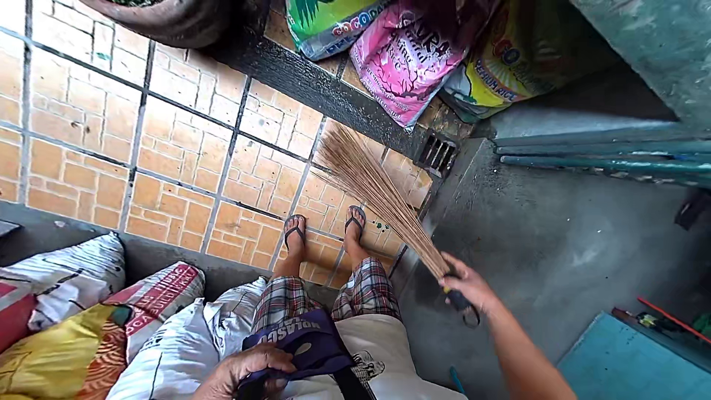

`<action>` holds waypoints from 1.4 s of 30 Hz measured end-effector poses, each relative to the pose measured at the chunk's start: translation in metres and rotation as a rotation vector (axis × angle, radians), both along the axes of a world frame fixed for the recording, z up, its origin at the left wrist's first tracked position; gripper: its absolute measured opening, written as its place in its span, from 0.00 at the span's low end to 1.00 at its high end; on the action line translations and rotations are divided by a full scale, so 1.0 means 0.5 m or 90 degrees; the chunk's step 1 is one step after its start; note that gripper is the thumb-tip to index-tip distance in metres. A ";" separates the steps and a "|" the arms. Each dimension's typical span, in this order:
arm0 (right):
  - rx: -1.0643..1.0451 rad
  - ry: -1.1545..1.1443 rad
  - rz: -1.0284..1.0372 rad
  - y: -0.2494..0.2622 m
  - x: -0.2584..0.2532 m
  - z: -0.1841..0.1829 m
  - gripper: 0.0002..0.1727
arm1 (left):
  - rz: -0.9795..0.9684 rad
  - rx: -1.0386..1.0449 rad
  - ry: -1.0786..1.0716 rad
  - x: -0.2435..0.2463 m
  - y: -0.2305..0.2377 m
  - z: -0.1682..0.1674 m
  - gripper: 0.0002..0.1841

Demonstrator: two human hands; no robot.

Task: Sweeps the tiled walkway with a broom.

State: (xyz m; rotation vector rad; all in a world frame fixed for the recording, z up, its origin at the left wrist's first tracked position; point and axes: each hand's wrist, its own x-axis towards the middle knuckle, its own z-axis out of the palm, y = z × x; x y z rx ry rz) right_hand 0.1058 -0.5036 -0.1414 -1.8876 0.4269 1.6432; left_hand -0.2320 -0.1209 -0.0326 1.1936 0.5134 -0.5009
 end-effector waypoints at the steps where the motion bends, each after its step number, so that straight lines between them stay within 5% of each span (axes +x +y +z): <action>1: -0.006 0.008 -0.076 -0.003 -0.036 0.019 0.46 | 0.008 0.008 0.004 -0.003 -0.004 0.002 0.09; 4: -0.046 0.003 -0.297 0.069 -0.141 0.004 0.41 | 0.033 0.020 0.012 -0.020 -0.008 0.017 0.09; 7: -0.046 0.004 -0.412 0.247 -0.217 -0.081 0.34 | 0.057 0.043 -0.005 -0.057 -0.008 0.025 0.10; 13: 0.147 0.209 0.016 0.583 -0.251 -0.124 0.42 | 0.108 0.096 -0.009 -0.150 -0.003 0.035 0.10; 16: 0.244 0.197 -0.009 0.598 -0.250 -0.085 0.50 | 0.138 0.095 -0.002 -0.208 0.012 0.039 0.09; 21: 0.145 0.074 -0.277 0.476 -0.348 0.056 0.39 | 0.236 0.074 -0.015 -0.312 0.042 0.026 0.09; 26: -0.085 -0.006 -0.360 0.525 -0.396 -0.036 0.18 | 0.294 0.088 -0.020 -0.404 0.096 0.018 0.09; 29: -0.062 0.084 -0.219 0.711 -0.507 -0.112 0.16 | 0.323 0.103 -0.004 -0.466 0.118 0.013 0.08; 32: 0.073 0.208 0.109 0.918 -0.610 -0.154 0.37 | 0.334 0.101 0.013 -0.511 0.142 0.010 0.09; 35: 0.171 0.169 0.314 1.042 -0.610 -0.167 0.54 | 0.362 0.115 0.019 -0.538 0.157 0.012 0.09; 38: 0.223 0.100 0.296 1.033 -0.572 -0.083 0.56 | 0.424 0.107 0.000 -0.559 0.181 0.023 0.10; 42: 0.143 -0.017 0.005 0.904 -0.489 0.030 0.46 | 0.480 0.093 0.002 -0.577 0.201 0.031 0.09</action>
